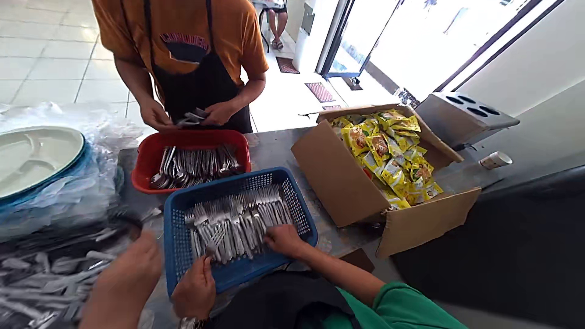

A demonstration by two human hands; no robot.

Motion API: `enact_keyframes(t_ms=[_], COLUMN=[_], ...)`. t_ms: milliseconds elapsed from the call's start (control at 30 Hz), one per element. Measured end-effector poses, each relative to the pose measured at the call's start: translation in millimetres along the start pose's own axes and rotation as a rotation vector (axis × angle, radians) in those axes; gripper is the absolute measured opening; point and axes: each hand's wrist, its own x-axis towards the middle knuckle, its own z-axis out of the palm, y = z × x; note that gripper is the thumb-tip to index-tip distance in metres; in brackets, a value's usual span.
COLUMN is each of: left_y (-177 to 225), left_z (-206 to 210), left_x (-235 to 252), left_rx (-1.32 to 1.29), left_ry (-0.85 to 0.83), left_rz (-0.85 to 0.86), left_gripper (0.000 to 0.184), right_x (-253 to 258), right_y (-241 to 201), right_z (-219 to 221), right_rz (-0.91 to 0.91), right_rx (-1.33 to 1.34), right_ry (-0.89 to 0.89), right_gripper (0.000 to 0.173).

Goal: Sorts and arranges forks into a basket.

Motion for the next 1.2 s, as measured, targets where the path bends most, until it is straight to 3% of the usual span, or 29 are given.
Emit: enact_keyframes(t_ms=[100, 300, 533, 633, 733, 800, 833, 967, 1100, 1200], left_y=[10.8, 3.0, -7.1, -11.4, -10.8, 18.0, 30.2, 51.8, 47.7, 54.5], left_z=[-11.1, -7.7, 7.7, 12.8, 5.0, -27.3, -37.3, -60.9, -44.5, -44.7], left_x=[1.2, 1.2, -2.8, -4.4, 8.5, 44.4, 55.7, 39.1, 71.0, 73.5], left_rx=[-0.028, -0.132, -0.223, -0.261, -0.120, 0.162, 0.260, 0.030, 0.332, 0.372], left_ry=[-0.008, -0.130, -0.120, -0.180, -0.308, -0.543, -0.600, -0.394, -0.674, -0.713], left_rz=[-0.001, -0.083, -0.053, -0.041, 0.025, 0.130, 0.163, 0.005, 0.133, 0.087], left_gripper=[0.035, 0.028, 0.027, 0.029, 0.025, 0.004, 0.005, 0.014, 0.006, 0.007], right_x=[-4.3, 22.3, 85.5, 113.7, 125.8, 126.7, 125.0, 116.4, 125.7, 128.2], right_y=[-3.9, 29.6, 12.1, 8.9, 12.1, 16.8, 18.5, 24.7, 50.3, 60.2], right_z=[-15.1, -4.5, -23.8, -19.4, -24.5, -37.1, -44.7, -82.5, -102.9, -101.3], right_rz=[0.126, 0.136, 0.029, -0.011, -0.036, -0.085, -0.105, -0.167, -0.196, -0.125], right_rx=[0.009, 0.014, 0.059, 0.073, 0.111, 0.147, 0.166, 0.188, 0.071, -0.021], right_ry=[-0.099, 0.096, 0.174, 0.166, 0.112, 0.054, 0.047, 0.125, 0.153, 0.114], right_gripper=[0.035, 0.024, 0.050, 0.037, 0.024, 0.025, 0.024, 0.025, 0.021, 0.022])
